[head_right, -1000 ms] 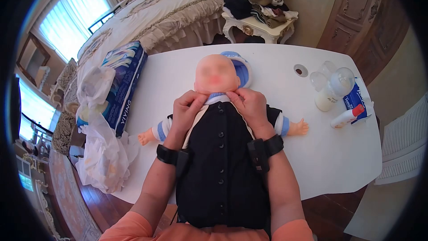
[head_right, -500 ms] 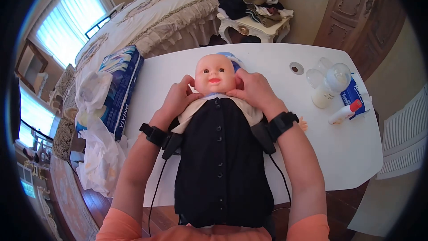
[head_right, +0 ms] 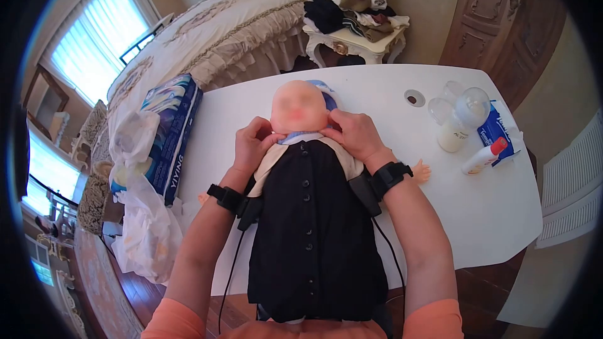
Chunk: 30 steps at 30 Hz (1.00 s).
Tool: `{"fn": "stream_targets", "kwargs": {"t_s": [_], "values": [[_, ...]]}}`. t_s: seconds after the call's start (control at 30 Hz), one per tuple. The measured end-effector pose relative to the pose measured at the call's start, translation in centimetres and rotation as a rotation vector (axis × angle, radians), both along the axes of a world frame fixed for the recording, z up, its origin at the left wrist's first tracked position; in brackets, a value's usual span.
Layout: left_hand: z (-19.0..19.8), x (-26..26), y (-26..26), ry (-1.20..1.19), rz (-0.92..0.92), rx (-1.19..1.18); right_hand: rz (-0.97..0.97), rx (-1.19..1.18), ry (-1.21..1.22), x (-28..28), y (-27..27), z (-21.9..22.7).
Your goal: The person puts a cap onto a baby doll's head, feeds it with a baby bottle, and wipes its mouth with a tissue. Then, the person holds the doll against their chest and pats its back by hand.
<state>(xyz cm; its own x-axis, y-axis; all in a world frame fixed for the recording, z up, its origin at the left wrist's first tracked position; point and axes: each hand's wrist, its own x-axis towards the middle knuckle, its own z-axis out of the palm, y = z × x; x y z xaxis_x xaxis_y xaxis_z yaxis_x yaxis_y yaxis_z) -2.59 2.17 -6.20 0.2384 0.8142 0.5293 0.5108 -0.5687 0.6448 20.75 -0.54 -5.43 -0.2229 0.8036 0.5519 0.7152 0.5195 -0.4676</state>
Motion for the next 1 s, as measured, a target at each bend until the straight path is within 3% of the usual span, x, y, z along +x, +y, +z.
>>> {"fn": "stream_targets", "kwargs": {"t_s": [0.2, 0.33, 0.47, 0.6, 0.67, 0.77, 0.8, 0.87, 1.0], "values": [[0.5, 0.6, -0.2, 0.011, 0.052, -0.09, -0.097, -0.003, 0.094, -1.3, -0.4, 0.3], [1.5, 1.8, -0.6, 0.181, 0.167, -0.16, -0.206, -0.164, -0.029, -2.1, -0.8, 1.9], [2.3, 2.2, -0.9, 0.381, 0.216, -0.141, -0.212, -0.14, -0.099, -2.0, -0.4, 2.2], [1.7, 2.0, -0.7, 0.392, 0.199, -0.088, -0.129, -0.028, -0.072, -1.6, -0.1, 1.3], [0.6, 1.6, 0.0, 0.11, 0.099, 0.003, -0.105, 0.002, -0.024, -1.5, 0.0, 0.6], [0.0, 1.8, 0.3, 0.126, 0.11, 0.115, -0.1, 0.022, 0.089, -1.7, 0.0, 0.3], [0.0, 1.9, 0.2, 0.125, 0.111, 0.117, -0.129, -0.004, 0.054, -1.8, -0.1, 0.5], [0.7, 2.1, -0.3, 0.338, 0.169, 0.042, -0.157, -0.029, 0.019, -2.1, -0.5, 1.4], [0.9, 2.2, -0.5, 0.386, 0.214, 0.035, -0.166, -0.067, -0.077, -2.3, -0.8, 2.1]]}}
